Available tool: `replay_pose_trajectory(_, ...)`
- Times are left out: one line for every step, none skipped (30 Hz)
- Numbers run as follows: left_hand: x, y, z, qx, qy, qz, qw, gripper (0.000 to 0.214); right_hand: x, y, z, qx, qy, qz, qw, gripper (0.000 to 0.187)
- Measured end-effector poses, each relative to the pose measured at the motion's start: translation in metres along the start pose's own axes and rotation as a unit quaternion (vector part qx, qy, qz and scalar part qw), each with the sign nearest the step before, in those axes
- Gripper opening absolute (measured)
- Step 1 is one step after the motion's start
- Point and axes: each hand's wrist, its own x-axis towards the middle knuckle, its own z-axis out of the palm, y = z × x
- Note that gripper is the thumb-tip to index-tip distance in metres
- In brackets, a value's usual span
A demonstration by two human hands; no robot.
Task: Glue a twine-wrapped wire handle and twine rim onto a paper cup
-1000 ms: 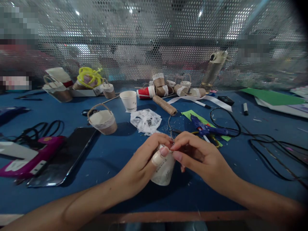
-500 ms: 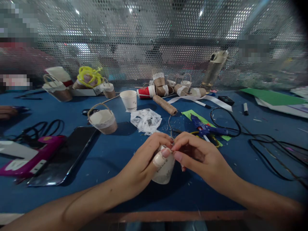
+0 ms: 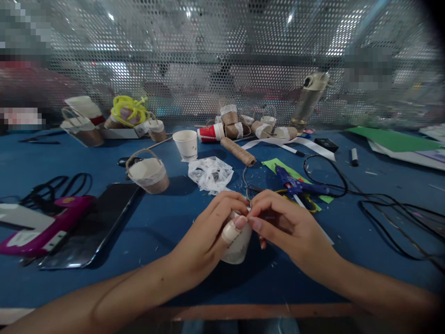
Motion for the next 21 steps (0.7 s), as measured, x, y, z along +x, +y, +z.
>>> replay_pose_trajectory(-0.0001,0.0003,0.0000,-0.006,0.001,-0.001,1.000,0.017,-0.0001,0.0000,0.0000,-0.002,0.002,-0.003,1.000,0.005)
replay_pose_trajectory(-0.0001,0.0006,-0.0001,-0.012,0.000,-0.003,1.000,0.018,-0.0001,0.0002,-0.0002,-0.005,0.003,-0.007,1.000,0.005)
replay_pose_trajectory(-0.0001,0.0007,0.0000,-0.019,0.000,-0.005,1.000,0.018,-0.0002,0.0004,-0.0005,-0.008,0.003,-0.011,1.000,0.006)
replay_pose_trajectory(0.0000,0.0007,0.0000,-0.026,0.001,-0.008,1.000,0.018,-0.0004,0.0006,-0.0008,-0.011,0.002,-0.015,1.000,0.007)
replay_pose_trajectory(0.0000,0.0006,0.0001,-0.032,0.002,-0.011,0.999,0.018,-0.0006,0.0007,-0.0012,-0.013,0.001,-0.020,1.000,0.007)
replay_pose_trajectory(0.0001,0.0004,0.0002,-0.037,0.005,-0.013,0.999,0.017,-0.0008,0.0008,-0.0016,-0.013,-0.001,-0.025,1.000,0.008)
replay_pose_trajectory(0.0001,0.0003,0.0001,-0.041,0.007,-0.015,0.999,0.017,-0.0011,0.0008,-0.0019,-0.014,-0.003,-0.030,0.999,0.010)
replay_pose_trajectory(0.0001,0.0003,0.0001,-0.043,0.009,-0.017,0.999,0.017,-0.0013,0.0007,-0.0021,-0.015,-0.005,-0.033,0.999,0.011)
replay_pose_trajectory(0.0002,0.0003,-0.0001,-0.044,0.009,-0.017,0.999,0.017,-0.0014,0.0005,-0.0021,-0.016,-0.006,-0.035,0.999,0.011)
replay_pose_trajectory(0.0002,0.0004,-0.0002,-0.044,0.008,-0.015,0.999,0.018,-0.0012,0.0003,-0.0020,-0.019,-0.006,-0.038,0.999,0.012)
replay_pose_trajectory(0.0003,0.0006,-0.0004,-0.042,0.006,-0.014,0.999,0.019,-0.0008,0.0001,-0.0017,-0.025,-0.004,-0.042,0.999,0.012)
replay_pose_trajectory(0.0004,0.0007,-0.0004,-0.040,0.005,-0.012,0.999,0.019,-0.0002,0.0001,-0.0013,-0.033,0.000,-0.047,0.998,0.011)
replay_pose_trajectory(0.0004,0.0007,-0.0004,-0.038,0.004,-0.009,0.999,0.019,0.0005,0.0001,-0.0008,-0.041,0.006,-0.052,0.998,0.009)
replay_pose_trajectory(0.0005,0.0006,-0.0002,-0.035,0.005,-0.006,0.999,0.019,0.0012,0.0001,-0.0004,-0.046,0.010,-0.056,0.997,0.008)
replay_pose_trajectory(0.0004,0.0002,0.0000,-0.032,0.005,-0.003,0.999,0.019,0.0019,0.0003,0.0000,-0.048,0.014,-0.059,0.997,0.007)
replay_pose_trajectory(0.0003,-0.0003,0.0004,-0.029,0.007,0.000,1.000,0.018,0.0024,0.0005,0.0002,-0.046,0.016,-0.058,0.997,0.006)
replay_pose_trajectory(0.0002,-0.0009,0.0007,-0.024,0.008,0.004,1.000,0.018,0.0027,0.0006,0.0003,-0.042,0.017,-0.056,0.997,0.005)
replay_pose_trajectory(0.0000,-0.0016,0.0011,-0.017,0.009,0.008,1.000,0.017,0.0028,0.0007,0.0003,-0.039,0.017,-0.054,0.998,0.004)
replay_pose_trajectory(-0.0002,-0.0021,0.0013,-0.009,0.010,0.011,1.000,0.017,0.0027,0.0008,0.0001,-0.037,0.018,-0.052,0.998,0.004)
replay_pose_trajectory(-0.0003,-0.0024,0.0014,0.002,0.008,0.015,1.000,0.016,0.0025,0.0007,-0.0002,-0.037,0.018,-0.051,0.998,0.004)
replay_pose_trajectory(-0.0004,-0.0024,0.0014,0.014,0.006,0.016,1.000,0.016,0.0021,0.0005,-0.0006,-0.037,0.017,-0.050,0.998,0.003)
